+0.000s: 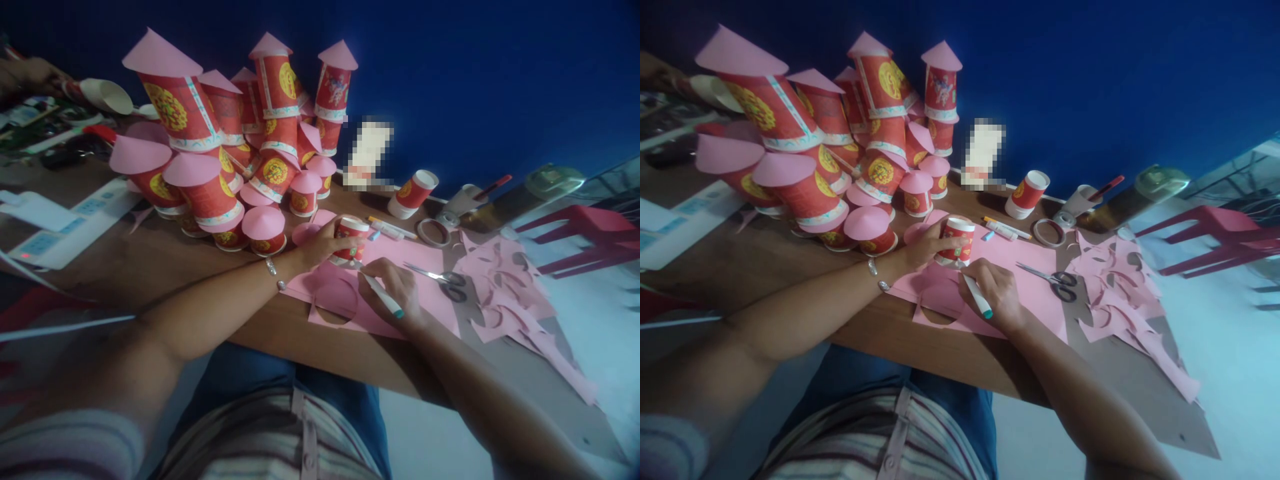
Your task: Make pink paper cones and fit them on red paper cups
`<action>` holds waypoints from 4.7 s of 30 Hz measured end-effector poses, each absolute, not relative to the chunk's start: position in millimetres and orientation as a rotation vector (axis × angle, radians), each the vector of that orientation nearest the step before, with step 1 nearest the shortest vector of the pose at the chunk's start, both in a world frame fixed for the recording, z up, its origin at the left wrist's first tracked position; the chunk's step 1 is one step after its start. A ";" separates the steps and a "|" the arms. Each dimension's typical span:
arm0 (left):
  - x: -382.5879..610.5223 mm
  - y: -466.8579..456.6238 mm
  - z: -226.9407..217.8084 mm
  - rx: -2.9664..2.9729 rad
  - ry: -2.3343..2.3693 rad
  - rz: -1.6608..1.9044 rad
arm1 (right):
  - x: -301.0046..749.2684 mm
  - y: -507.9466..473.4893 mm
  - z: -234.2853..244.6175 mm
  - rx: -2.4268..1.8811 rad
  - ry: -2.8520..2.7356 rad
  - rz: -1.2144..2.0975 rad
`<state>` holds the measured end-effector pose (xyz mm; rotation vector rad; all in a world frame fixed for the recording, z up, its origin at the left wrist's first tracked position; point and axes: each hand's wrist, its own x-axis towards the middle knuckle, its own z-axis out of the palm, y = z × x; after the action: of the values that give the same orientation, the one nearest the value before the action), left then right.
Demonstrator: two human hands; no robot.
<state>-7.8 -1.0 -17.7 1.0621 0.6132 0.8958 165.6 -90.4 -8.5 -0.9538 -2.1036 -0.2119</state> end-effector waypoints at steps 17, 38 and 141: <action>-7.6 -0.8 -18.4 1.062 0.609 0.908 | 162.7 -93.0 -3.4 -0.851 -2.126 -0.196; -7.3 -1.8 -16.6 1.050 0.595 0.909 | 161.7 -91.9 -1.2 -0.872 -2.138 -0.189; -10.0 9.3 -27.0 0.941 0.578 0.973 | 175.0 -69.3 -36.6 -0.972 -2.076 -0.137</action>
<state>-10.0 9.3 -27.0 0.9415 0.5777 0.9731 175.0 -69.3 -36.6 -0.9723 -2.0759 -0.1368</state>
